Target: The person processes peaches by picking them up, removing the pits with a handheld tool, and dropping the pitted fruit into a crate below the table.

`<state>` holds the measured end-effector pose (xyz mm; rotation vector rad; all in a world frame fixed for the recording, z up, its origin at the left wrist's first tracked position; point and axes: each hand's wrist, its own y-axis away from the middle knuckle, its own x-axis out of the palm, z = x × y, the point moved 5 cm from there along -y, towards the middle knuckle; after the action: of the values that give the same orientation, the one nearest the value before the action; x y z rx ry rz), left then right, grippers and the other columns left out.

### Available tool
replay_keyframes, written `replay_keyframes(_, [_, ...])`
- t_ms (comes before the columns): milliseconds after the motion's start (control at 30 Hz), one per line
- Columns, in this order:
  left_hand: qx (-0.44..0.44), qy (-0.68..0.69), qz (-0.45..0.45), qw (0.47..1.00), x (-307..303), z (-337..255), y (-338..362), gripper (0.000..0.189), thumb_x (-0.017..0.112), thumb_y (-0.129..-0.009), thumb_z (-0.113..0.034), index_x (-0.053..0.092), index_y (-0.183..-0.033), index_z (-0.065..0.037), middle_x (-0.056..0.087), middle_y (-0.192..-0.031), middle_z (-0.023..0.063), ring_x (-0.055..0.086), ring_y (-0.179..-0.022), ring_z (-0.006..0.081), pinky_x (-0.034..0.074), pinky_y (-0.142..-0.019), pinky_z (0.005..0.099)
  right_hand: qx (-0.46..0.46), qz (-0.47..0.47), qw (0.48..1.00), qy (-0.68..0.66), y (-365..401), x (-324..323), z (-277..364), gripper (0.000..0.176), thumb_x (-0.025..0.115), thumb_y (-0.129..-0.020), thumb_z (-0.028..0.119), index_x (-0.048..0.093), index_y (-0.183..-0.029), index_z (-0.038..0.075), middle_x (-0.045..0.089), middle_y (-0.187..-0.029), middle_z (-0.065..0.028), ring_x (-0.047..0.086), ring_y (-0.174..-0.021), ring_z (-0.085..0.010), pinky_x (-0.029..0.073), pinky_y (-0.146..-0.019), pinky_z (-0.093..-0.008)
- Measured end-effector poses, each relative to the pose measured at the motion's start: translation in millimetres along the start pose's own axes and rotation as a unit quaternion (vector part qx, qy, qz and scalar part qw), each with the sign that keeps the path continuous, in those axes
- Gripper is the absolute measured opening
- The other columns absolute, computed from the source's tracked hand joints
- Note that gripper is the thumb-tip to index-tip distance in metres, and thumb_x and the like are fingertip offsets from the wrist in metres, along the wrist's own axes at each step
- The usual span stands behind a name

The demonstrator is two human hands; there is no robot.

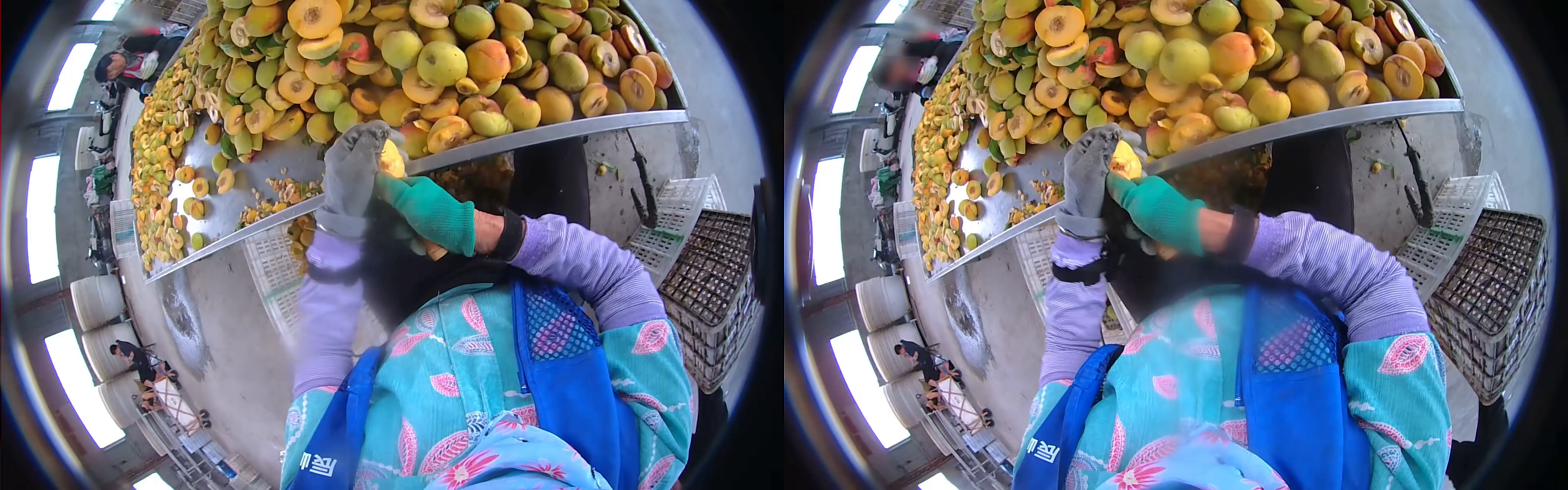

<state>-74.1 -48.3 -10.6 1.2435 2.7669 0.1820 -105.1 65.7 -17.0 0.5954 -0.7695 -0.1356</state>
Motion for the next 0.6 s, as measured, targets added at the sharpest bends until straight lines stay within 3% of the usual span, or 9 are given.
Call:
replay_keyframes(67, [-0.029,0.031,0.097,0.994,3,-3,-1,0.038,0.049,-0.096,-0.037,0.062,-0.097,-0.001,0.066,-0.081,0.0132,0.063,-0.071,0.0197,0.052,-0.067,0.0311,0.065,0.204,0.942,-0.258,-1,10,-9,0.04,0.044,-0.096,0.052,0.049,-0.079,0.016,0.044,-0.051,0.0036,0.04,-0.036,-0.0118,0.033,-0.037,-0.0283])
replay_keyframes(200, [-0.077,0.213,-0.063,0.972,-10,10,21,0.044,0.047,-0.095,-0.042,0.059,-0.105,-0.001,0.066,-0.085,0.0154,0.063,-0.066,0.024,0.053,-0.06,0.0353,0.099,0.31,0.887,-0.328,-9,17,-17,0.04,0.044,-0.097,0.049,0.05,-0.075,0.017,0.043,-0.051,0.0044,0.042,-0.038,-0.0113,0.032,-0.038,-0.0282])
replay_keyframes(333, [0.012,0.151,-0.19,0.97,-29,-9,53,0.037,0.046,-0.097,-0.034,0.056,-0.106,0.001,0.065,-0.082,0.017,0.063,-0.063,0.0258,0.054,-0.06,0.0331,0.074,0.199,0.977,-0.029,11,37,-6,0.046,0.038,-0.098,0.054,0.051,-0.081,0.013,0.041,-0.052,0.0053,0.034,-0.033,-0.009,0.03,-0.034,-0.0244])
replay_keyframes(367, [0.059,0.094,-0.144,0.983,-37,-8,51,0.038,0.045,-0.097,-0.034,0.056,-0.108,0.0,0.064,-0.085,0.0171,0.064,-0.067,0.0265,0.055,-0.061,0.0337,0.113,0.258,0.948,-0.145,6,42,-14,0.043,0.045,-0.096,0.052,0.054,-0.076,0.015,0.041,-0.052,0.0046,0.037,-0.038,-0.0098,0.029,-0.039,-0.0263])
replay_keyframes(467, [0.037,0.242,-0.164,0.956,-36,-22,61,0.039,0.046,-0.097,-0.036,0.056,-0.108,0.0,0.064,-0.089,0.0168,0.064,-0.07,0.0258,0.055,-0.059,0.0336,0.18,0.455,0.785,-0.381,1,61,-25,0.044,0.042,-0.097,0.052,0.054,-0.077,0.015,0.042,-0.051,0.0044,0.038,-0.038,-0.0099,0.028,-0.038,-0.0252])
replay_keyframes(500, [0.007,0.317,-0.192,0.929,-37,-28,68,0.041,0.046,-0.097,-0.04,0.055,-0.107,-0.001,0.063,-0.09,0.0164,0.063,-0.07,0.0257,0.054,-0.058,0.0348,0.166,0.483,0.772,-0.378,0,67,-26,0.046,0.04,-0.098,0.053,0.055,-0.078,0.015,0.042,-0.051,0.0051,0.037,-0.038,-0.0093,0.028,-0.037,-0.0242])
replay_keyframes(533, [0.078,0.141,-0.239,0.958,-61,-20,78,0.04,0.048,-0.096,-0.04,0.056,-0.106,-0.002,0.063,-0.091,0.0161,0.063,-0.072,0.0259,0.054,-0.057,0.0347,0.147,0.474,0.794,-0.353,1,67,-25,0.045,0.04,-0.097,0.054,0.055,-0.078,0.015,0.042,-0.052,0.0051,0.037,-0.038,-0.0091,0.028,-0.037,-0.024])
replay_keyframes(567, [0.147,-0.038,-0.273,0.95,-98,3,89,0.039,0.051,-0.095,-0.04,0.057,-0.104,-0.003,0.063,-0.091,0.0158,0.063,-0.073,0.0261,0.053,-0.056,0.0347,0.127,0.461,0.815,-0.328,7,61,-19,0.045,0.041,-0.097,0.054,0.055,-0.078,0.015,0.043,-0.052,0.0051,0.037,-0.038,-0.0089,0.027,-0.036,-0.0238])
replay_keyframes(600, [0.112,-0.088,-0.314,0.939,-134,18,100,0.038,0.054,-0.093,-0.039,0.058,-0.104,-0.003,0.063,-0.092,0.0165,0.063,-0.076,0.0275,0.053,-0.058,0.0359,0.106,0.445,0.837,-0.301,12,50,-16,0.045,0.042,-0.096,0.054,0.055,-0.078,0.016,0.043,-0.052,0.0051,0.037,-0.039,-0.0088,0.027,-0.036,-0.0237])
